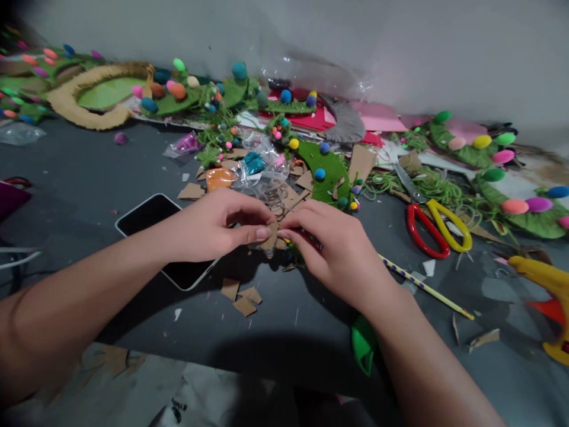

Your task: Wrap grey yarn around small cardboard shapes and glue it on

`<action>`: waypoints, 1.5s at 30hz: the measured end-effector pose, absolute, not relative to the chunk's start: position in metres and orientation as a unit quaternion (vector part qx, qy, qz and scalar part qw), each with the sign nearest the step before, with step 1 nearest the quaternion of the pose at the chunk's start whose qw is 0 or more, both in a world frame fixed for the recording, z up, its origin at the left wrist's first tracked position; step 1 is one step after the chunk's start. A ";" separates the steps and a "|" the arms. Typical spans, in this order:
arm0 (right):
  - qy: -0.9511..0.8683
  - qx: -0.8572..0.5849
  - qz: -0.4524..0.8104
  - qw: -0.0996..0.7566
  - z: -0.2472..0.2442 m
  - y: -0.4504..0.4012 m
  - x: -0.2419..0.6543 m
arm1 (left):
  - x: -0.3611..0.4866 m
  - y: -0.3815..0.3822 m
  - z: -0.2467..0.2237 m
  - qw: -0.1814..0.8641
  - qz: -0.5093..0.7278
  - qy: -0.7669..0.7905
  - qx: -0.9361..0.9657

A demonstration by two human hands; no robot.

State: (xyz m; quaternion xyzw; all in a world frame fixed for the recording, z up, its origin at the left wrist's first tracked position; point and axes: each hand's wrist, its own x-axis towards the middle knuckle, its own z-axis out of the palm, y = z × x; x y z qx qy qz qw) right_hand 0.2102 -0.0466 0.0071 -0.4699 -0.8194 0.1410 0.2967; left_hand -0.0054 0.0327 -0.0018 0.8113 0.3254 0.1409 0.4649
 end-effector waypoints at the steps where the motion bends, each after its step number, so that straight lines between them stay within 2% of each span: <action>1: -0.815 -0.473 0.147 0.300 0.007 -0.046 0.210 | -0.006 0.033 -0.002 0.474 0.140 0.321 0.808; 10: -0.758 -0.517 0.205 0.342 0.005 -0.044 0.207 | -0.002 0.036 0.003 0.621 0.205 0.254 0.713; 16: -0.765 -0.499 0.220 0.342 -0.001 -0.045 0.201 | 0.004 0.033 0.002 0.666 0.273 0.311 0.620; 19: -0.775 -0.489 0.188 0.354 -0.007 -0.044 0.200 | 0.007 0.032 -0.001 0.640 0.296 0.351 0.616; 21: -0.786 -0.484 0.153 0.352 -0.012 -0.044 0.202 | 0.007 0.033 -0.003 0.582 0.310 0.365 0.657; 25: -0.806 -0.496 0.098 0.307 -0.020 -0.044 0.206 | 0.006 0.031 -0.004 0.448 0.314 0.372 0.750; 31: -0.831 -0.490 0.033 0.261 -0.020 -0.046 0.207 | 0.008 0.026 -0.003 0.346 0.279 0.367 0.817; 38: -0.874 -0.437 -0.033 0.212 -0.016 -0.042 0.210 | 0.003 0.028 0.002 0.350 0.184 0.330 0.857; 45: -0.859 -0.444 0.041 0.253 -0.009 -0.044 0.222 | 0.001 0.032 0.005 0.434 0.125 0.309 0.837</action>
